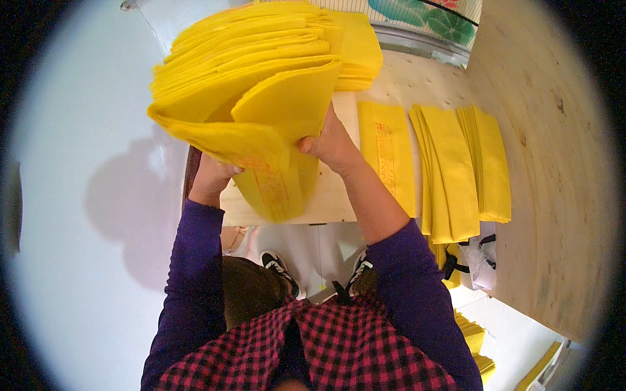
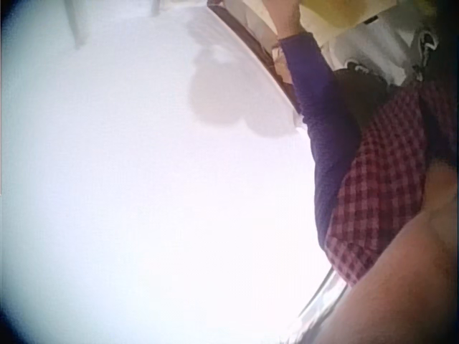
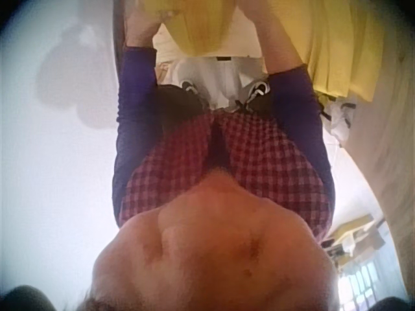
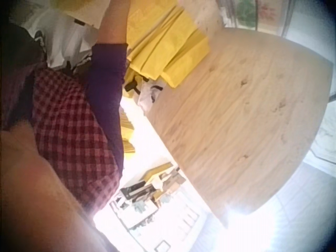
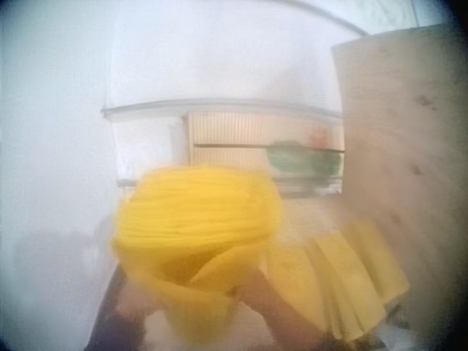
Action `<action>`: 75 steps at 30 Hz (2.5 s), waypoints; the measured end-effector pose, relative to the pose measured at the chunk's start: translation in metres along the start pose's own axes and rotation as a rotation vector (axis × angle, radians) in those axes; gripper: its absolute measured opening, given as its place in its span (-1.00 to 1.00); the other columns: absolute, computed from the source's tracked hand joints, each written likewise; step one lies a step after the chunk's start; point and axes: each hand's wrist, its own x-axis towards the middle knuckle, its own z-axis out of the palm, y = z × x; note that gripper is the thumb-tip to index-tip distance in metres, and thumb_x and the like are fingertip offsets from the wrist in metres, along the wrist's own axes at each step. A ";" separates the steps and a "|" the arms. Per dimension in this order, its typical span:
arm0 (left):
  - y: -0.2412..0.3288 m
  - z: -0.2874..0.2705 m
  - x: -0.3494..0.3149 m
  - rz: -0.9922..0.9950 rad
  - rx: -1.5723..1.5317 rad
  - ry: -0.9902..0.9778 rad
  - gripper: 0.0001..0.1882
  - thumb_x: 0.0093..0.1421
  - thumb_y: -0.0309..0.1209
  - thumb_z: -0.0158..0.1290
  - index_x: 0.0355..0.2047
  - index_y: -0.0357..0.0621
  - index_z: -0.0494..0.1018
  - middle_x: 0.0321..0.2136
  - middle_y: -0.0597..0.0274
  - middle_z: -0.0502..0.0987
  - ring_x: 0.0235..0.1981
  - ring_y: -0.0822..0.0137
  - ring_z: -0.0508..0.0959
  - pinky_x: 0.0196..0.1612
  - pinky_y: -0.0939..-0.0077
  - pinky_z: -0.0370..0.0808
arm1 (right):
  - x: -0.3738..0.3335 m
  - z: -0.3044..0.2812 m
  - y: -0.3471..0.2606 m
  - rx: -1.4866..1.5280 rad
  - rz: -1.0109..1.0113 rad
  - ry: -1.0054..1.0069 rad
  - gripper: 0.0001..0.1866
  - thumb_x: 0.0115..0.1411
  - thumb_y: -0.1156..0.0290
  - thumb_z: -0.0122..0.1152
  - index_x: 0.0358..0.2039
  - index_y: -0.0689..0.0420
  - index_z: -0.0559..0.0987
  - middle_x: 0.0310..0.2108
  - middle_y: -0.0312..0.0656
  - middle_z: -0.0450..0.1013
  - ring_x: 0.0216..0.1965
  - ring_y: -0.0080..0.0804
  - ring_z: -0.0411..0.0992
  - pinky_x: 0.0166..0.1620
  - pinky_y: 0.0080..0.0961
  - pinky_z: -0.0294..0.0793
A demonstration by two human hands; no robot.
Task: The person sits on the floor and repeatedly gathers yellow paper sheets, aligns them into neat stacks, and uses a wooden block to press and flatten the stacks. The person then ties a stack with a white string and places it aside, continuing to process additional stacks.
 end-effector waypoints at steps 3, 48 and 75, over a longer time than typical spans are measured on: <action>0.007 0.002 -0.002 0.024 -0.004 0.066 -0.07 -0.32 -0.22 0.41 0.06 -0.23 0.20 -0.07 0.22 0.40 -0.04 0.29 0.39 0.03 0.40 0.32 | 0.002 0.002 -0.006 -0.018 -0.063 -0.011 0.39 -0.48 -0.40 0.34 0.22 0.22 -0.06 0.17 -0.13 0.07 0.23 -0.32 -0.01 0.22 -0.38 -0.02; -0.021 -0.024 0.000 0.049 0.068 0.025 -0.25 -0.25 -0.34 0.37 -0.01 -0.24 0.31 -0.10 0.24 0.44 -0.08 0.33 0.42 -0.04 0.43 0.38 | 0.007 -0.005 -0.010 -0.015 -0.112 -0.135 0.23 -0.44 -0.19 0.48 0.16 0.23 0.12 0.10 -0.19 0.21 0.10 -0.36 0.18 0.12 -0.42 0.17; 0.137 0.044 -0.010 -0.056 -0.035 0.153 -0.48 0.17 -0.22 0.05 0.05 -0.28 0.26 -0.07 0.11 0.45 -0.11 0.29 0.51 -0.07 0.45 0.47 | -0.004 0.038 -0.118 -0.034 -0.215 -0.015 -0.57 0.26 0.21 -0.13 -0.01 0.27 0.39 -0.09 -0.11 0.40 -0.11 -0.40 0.34 -0.05 -0.47 0.32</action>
